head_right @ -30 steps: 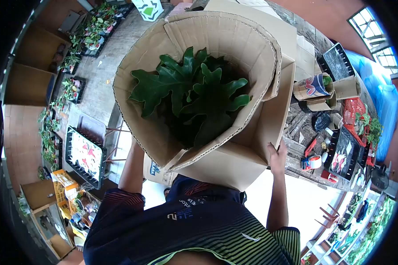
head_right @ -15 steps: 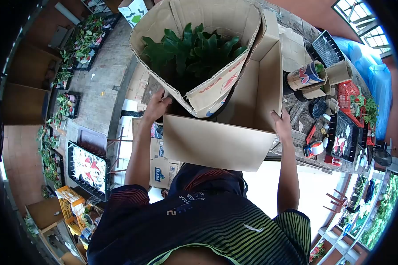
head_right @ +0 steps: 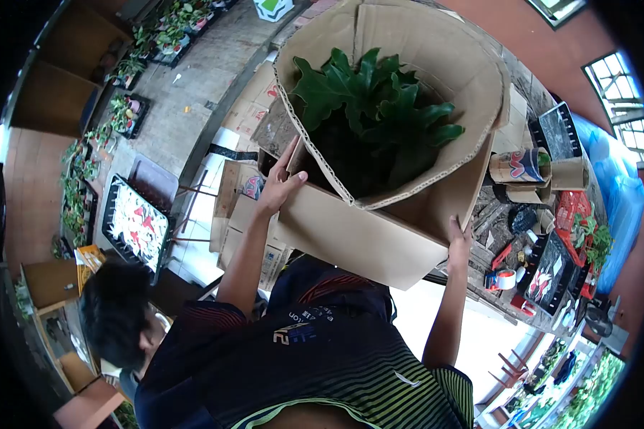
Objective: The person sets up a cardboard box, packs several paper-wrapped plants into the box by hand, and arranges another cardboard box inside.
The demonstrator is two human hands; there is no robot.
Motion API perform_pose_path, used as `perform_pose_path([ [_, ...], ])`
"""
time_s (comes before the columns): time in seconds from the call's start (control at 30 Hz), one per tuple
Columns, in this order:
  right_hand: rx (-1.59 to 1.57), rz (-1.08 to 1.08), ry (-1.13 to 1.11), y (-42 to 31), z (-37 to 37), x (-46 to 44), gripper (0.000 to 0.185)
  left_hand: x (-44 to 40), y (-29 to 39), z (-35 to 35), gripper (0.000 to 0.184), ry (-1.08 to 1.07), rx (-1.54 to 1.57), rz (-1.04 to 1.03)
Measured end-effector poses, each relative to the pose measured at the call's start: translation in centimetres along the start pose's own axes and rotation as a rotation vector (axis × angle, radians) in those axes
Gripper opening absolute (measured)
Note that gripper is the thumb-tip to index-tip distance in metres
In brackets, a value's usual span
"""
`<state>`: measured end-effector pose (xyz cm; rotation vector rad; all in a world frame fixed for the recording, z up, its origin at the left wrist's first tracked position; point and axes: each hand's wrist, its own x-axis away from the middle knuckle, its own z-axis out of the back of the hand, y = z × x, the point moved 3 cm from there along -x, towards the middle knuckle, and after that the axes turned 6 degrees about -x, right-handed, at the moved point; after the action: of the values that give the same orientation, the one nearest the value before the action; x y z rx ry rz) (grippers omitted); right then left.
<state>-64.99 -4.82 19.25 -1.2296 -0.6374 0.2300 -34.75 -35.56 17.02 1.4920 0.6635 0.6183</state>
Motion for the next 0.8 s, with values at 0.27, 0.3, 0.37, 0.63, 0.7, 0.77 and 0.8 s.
perform_pose_path([
  [0.27,-0.116,-0.157,-0.009,-0.8,0.3,-1.4,0.071,0.6,1.8,0.8,0.071,0.291,-0.365,-0.130],
  [0.3,-0.143,-0.186,-0.002,-1.0,0.3,-1.3,0.070,1.1,1.9,0.3,0.068,0.360,-0.401,-0.122],
  [0.37,-0.203,-0.265,-0.103,0.8,1.4,-2.8,0.069,2.4,1.6,-0.8,0.062,0.527,-0.462,-0.146],
  [0.63,-0.150,-0.322,-0.349,1.3,2.4,-4.4,0.059,12.1,-2.9,-11.9,0.104,0.896,-0.941,0.365],
  [0.7,-0.144,-0.280,-0.476,2.6,2.6,-5.9,0.055,13.9,-4.1,-16.7,0.103,0.666,-0.995,0.541],
  [0.77,-0.097,-0.319,-0.502,2.1,2.4,-5.8,0.056,15.0,-4.6,-20.8,0.102,0.537,-0.868,0.553],
  [0.8,-0.093,-0.291,-0.505,2.2,2.5,-6.0,0.057,15.2,-4.8,-22.6,0.101,0.506,-0.836,0.559],
])
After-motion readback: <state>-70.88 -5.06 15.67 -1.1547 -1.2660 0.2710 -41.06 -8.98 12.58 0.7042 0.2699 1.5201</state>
